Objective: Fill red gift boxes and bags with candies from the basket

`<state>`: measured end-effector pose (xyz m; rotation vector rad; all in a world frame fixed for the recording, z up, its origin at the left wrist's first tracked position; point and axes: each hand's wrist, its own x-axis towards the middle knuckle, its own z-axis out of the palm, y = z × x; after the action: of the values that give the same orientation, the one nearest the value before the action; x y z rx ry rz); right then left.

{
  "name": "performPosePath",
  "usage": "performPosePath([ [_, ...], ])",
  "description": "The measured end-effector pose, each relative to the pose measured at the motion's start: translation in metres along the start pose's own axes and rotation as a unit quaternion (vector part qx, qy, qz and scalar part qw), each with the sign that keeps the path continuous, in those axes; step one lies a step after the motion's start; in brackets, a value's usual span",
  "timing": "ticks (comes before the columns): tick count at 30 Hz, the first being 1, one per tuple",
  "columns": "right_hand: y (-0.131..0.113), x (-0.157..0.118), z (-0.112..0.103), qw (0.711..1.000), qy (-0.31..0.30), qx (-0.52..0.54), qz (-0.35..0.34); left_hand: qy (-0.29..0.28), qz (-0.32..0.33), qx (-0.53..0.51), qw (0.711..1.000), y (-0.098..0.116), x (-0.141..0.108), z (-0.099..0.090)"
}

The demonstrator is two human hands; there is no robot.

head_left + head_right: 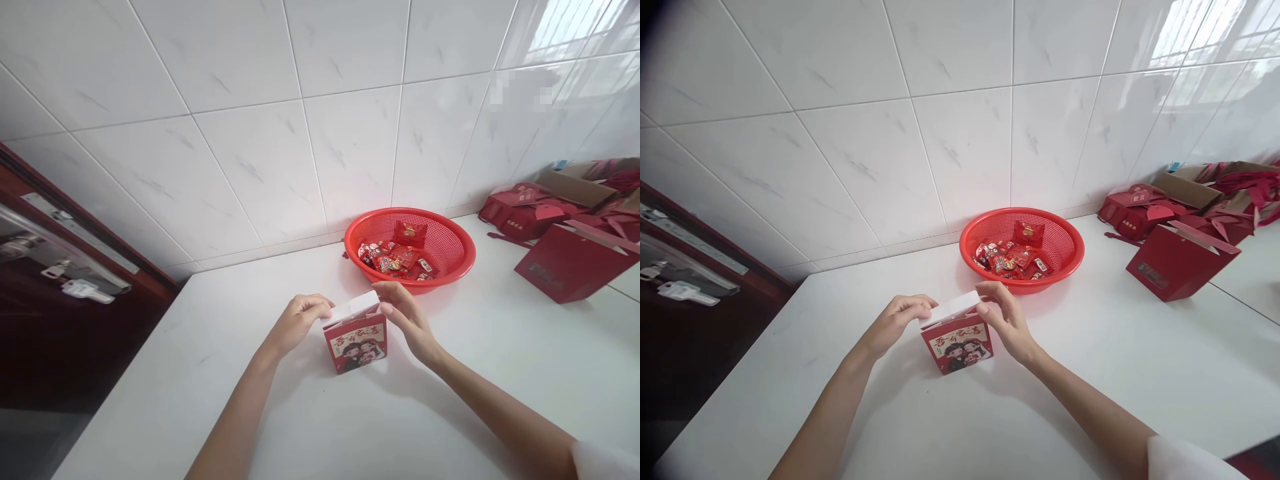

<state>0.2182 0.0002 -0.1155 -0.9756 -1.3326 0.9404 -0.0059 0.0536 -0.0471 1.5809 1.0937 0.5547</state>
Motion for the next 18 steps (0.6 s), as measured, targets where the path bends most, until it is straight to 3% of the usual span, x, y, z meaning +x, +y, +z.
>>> performPosePath([
  [4, -0.008, 0.007, 0.011, 0.998, -0.017, -0.051, -0.023, -0.006, -0.009, 0.003, 1.0, -0.001, 0.002, 0.002],
  [8, -0.003, 0.006, 0.019, 0.999, 0.004, -0.034, -0.023, -0.021, -0.005, -0.01, 1.0, 0.001, 0.002, 0.003],
  [13, 0.005, 0.001, 0.023, 0.989, 0.033, -0.088, -0.111, 0.011, 0.052, -0.032, 0.998, -0.001, 0.001, 0.004],
  [18, 0.007, -0.002, 0.024, 0.994, 0.033, -0.086, -0.063, -0.001, 0.061, -0.037, 0.997, -0.006, 0.003, 0.006],
])
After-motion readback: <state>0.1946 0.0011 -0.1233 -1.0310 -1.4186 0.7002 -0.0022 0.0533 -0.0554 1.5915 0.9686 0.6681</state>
